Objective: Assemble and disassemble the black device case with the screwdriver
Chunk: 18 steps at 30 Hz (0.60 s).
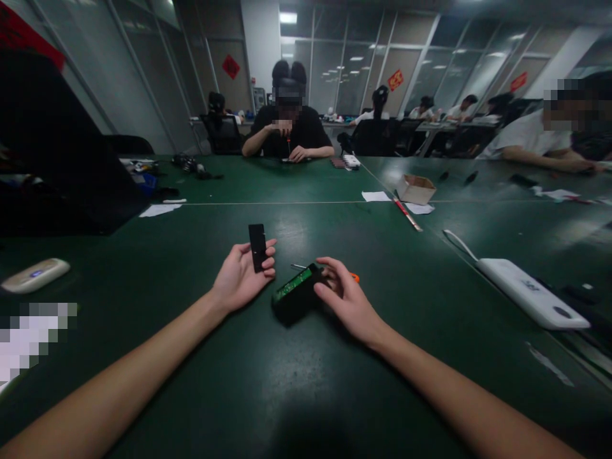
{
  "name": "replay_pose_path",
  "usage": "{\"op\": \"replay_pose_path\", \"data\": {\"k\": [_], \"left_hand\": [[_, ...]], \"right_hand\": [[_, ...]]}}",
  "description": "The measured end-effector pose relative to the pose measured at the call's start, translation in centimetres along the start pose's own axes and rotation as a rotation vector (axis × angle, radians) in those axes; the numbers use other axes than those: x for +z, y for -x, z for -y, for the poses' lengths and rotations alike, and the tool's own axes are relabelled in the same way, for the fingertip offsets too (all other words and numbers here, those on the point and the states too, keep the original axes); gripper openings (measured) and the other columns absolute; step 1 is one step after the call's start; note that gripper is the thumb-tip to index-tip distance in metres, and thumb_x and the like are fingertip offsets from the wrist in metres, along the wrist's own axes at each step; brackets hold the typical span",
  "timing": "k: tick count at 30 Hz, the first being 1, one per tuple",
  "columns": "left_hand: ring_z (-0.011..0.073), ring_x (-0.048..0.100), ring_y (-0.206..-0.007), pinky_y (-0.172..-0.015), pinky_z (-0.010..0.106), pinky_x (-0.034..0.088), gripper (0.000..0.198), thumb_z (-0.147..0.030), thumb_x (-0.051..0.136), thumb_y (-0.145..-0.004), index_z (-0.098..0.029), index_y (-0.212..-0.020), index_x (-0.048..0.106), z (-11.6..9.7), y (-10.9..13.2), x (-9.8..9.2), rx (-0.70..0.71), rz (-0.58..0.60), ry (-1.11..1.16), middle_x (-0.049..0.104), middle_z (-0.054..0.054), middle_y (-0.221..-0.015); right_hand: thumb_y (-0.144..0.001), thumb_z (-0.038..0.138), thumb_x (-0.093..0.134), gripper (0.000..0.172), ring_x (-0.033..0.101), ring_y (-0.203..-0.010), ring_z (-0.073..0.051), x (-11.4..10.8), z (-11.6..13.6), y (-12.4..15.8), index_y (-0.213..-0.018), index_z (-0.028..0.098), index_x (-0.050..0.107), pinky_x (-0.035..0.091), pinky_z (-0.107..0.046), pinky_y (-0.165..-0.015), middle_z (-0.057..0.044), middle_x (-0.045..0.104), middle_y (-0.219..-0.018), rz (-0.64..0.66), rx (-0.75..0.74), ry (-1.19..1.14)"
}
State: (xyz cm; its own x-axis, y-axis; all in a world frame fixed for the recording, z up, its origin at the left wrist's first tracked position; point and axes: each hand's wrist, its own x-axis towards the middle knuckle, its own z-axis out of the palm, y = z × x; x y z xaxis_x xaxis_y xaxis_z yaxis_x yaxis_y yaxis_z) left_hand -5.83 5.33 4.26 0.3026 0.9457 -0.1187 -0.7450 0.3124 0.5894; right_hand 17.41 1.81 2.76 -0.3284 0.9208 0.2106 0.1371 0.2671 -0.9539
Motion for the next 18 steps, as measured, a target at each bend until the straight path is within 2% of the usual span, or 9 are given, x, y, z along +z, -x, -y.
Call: {"op": "replay_pose_path", "data": {"k": [2,4,8,11,15,18], "left_hand": [[0.0126,0.053,-0.067,-0.060,0.026,0.049,0.032,-0.018,0.041,-0.095,-0.006,-0.120,0.058,0.3,0.4,0.2,-0.030,0.024,0.015,0.056,0.007,-0.088],[0.0120,0.054,-0.071,-0.063,0.025,0.050,0.032,-0.011,0.046,-0.093,-0.007,-0.122,0.058,0.6,0.7,0.4,-0.047,0.047,0.000,0.057,0.007,-0.091],[0.0130,0.057,-0.077,-0.064,0.023,0.049,0.033,-0.007,0.052,-0.091,-0.011,-0.123,0.060,1.2,1.0,0.6,-0.050,0.081,-0.040,0.057,0.006,-0.089],[0.0122,0.058,-0.074,-0.060,0.021,0.048,0.022,-0.010,0.058,-0.089,-0.013,-0.109,0.064,1.4,1.1,0.4,-0.071,0.058,-0.055,0.059,0.006,-0.089],[0.0077,0.051,-0.061,-0.057,0.020,0.045,0.011,-0.013,0.061,-0.088,-0.013,-0.099,0.063,1.5,1.2,0.1,-0.096,0.104,-0.056,0.058,0.003,-0.082],[0.0058,0.048,-0.057,-0.058,0.018,0.042,0.010,-0.012,0.060,-0.090,-0.013,-0.099,0.062,1.6,1.4,0.3,-0.116,0.150,-0.043,0.050,-0.002,-0.072]], "right_hand": [[-0.090,0.044,0.059,0.044,0.064,-0.089,-0.017,-0.3,0.0,-0.2,-0.130,0.028,0.048,0.053,-0.028,-0.069,-0.002,0.063,-0.105,-0.062,0.143,-0.232],[-0.090,0.046,0.059,0.043,0.063,-0.083,-0.016,-0.5,0.2,-0.4,-0.128,0.027,0.052,0.051,-0.025,-0.063,-0.001,0.064,-0.099,-0.114,0.249,-0.410],[-0.091,0.042,0.060,0.034,0.065,-0.091,-0.017,-0.6,1.0,-0.4,-0.120,0.025,0.058,0.054,-0.030,-0.077,-0.002,0.068,-0.104,-0.161,0.358,-0.703],[-0.095,0.040,0.054,0.029,0.067,-0.086,-0.017,-0.6,1.6,-0.4,-0.118,0.023,0.059,0.055,-0.032,-0.078,-0.004,0.070,-0.105,-0.157,0.443,-0.803],[-0.100,0.045,0.043,0.037,0.068,-0.077,-0.017,-0.7,1.8,-0.5,-0.118,0.018,0.060,0.055,-0.033,-0.073,-0.009,0.071,-0.108,-0.116,0.523,-0.842],[-0.102,0.048,0.033,0.045,0.069,-0.087,-0.019,-0.9,2.1,-0.6,-0.124,0.019,0.058,0.054,-0.037,-0.084,-0.010,0.069,-0.119,-0.038,0.478,-0.861]]}}
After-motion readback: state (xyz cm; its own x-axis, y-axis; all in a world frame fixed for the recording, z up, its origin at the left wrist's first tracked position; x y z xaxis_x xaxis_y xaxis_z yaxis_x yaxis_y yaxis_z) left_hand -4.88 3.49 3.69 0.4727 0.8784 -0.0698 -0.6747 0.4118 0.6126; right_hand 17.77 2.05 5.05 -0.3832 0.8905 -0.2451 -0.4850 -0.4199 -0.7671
